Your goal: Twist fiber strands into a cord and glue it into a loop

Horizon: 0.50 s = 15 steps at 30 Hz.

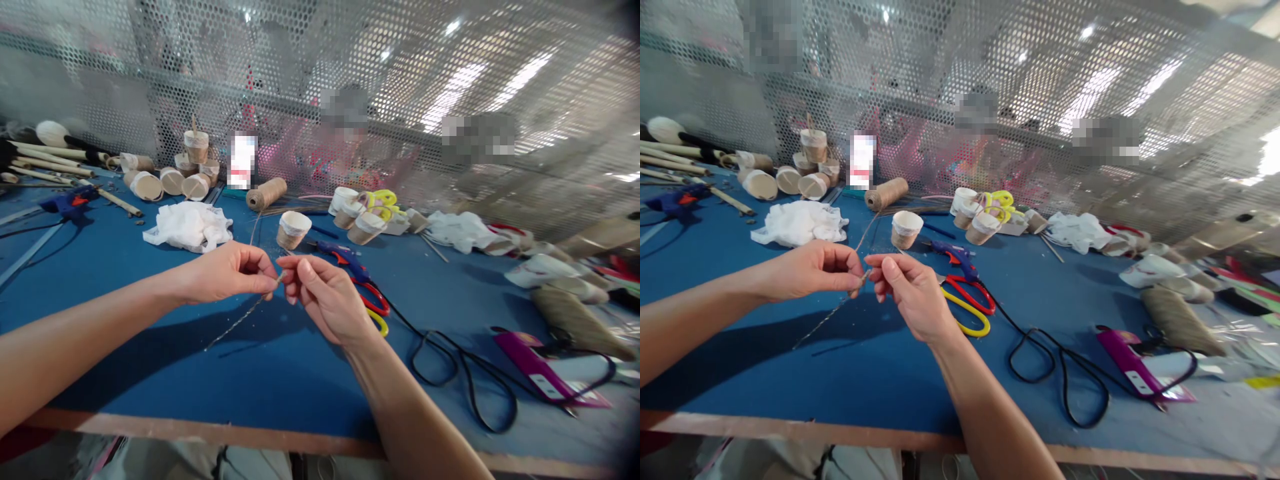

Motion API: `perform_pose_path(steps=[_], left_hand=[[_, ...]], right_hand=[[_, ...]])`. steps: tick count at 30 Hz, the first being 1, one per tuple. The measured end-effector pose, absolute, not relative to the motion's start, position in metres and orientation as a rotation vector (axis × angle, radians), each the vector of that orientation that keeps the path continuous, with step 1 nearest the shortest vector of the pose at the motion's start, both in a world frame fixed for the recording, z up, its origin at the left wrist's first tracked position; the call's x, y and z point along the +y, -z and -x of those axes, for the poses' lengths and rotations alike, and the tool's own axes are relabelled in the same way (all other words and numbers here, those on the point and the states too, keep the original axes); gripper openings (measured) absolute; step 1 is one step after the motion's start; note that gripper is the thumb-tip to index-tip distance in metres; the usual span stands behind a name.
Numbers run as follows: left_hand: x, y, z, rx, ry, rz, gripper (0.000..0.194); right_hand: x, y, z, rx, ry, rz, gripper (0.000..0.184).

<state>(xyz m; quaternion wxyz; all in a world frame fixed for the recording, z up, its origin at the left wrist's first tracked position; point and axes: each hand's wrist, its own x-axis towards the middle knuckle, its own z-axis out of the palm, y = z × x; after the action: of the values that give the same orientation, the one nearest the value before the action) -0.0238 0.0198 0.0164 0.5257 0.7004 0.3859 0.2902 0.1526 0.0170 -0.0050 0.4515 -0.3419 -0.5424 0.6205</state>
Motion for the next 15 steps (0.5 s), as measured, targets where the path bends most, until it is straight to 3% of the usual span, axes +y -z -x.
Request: perform_pose_path(steps=[10, 15], left_hand=[[0.0209, -0.0129, 0.0213, 0.935, -0.660, -1.666, 0.011], [0.0201, -0.0128, 0.0207, 1.026, -0.697, -1.780, 0.011]], right_hand=[[0.0157, 0.0082, -0.1518, -1.551, -1.305, 0.902, 0.019], [0.0181, 0.0092, -0.1521, -1.500, -1.348, 0.912, 0.031]])
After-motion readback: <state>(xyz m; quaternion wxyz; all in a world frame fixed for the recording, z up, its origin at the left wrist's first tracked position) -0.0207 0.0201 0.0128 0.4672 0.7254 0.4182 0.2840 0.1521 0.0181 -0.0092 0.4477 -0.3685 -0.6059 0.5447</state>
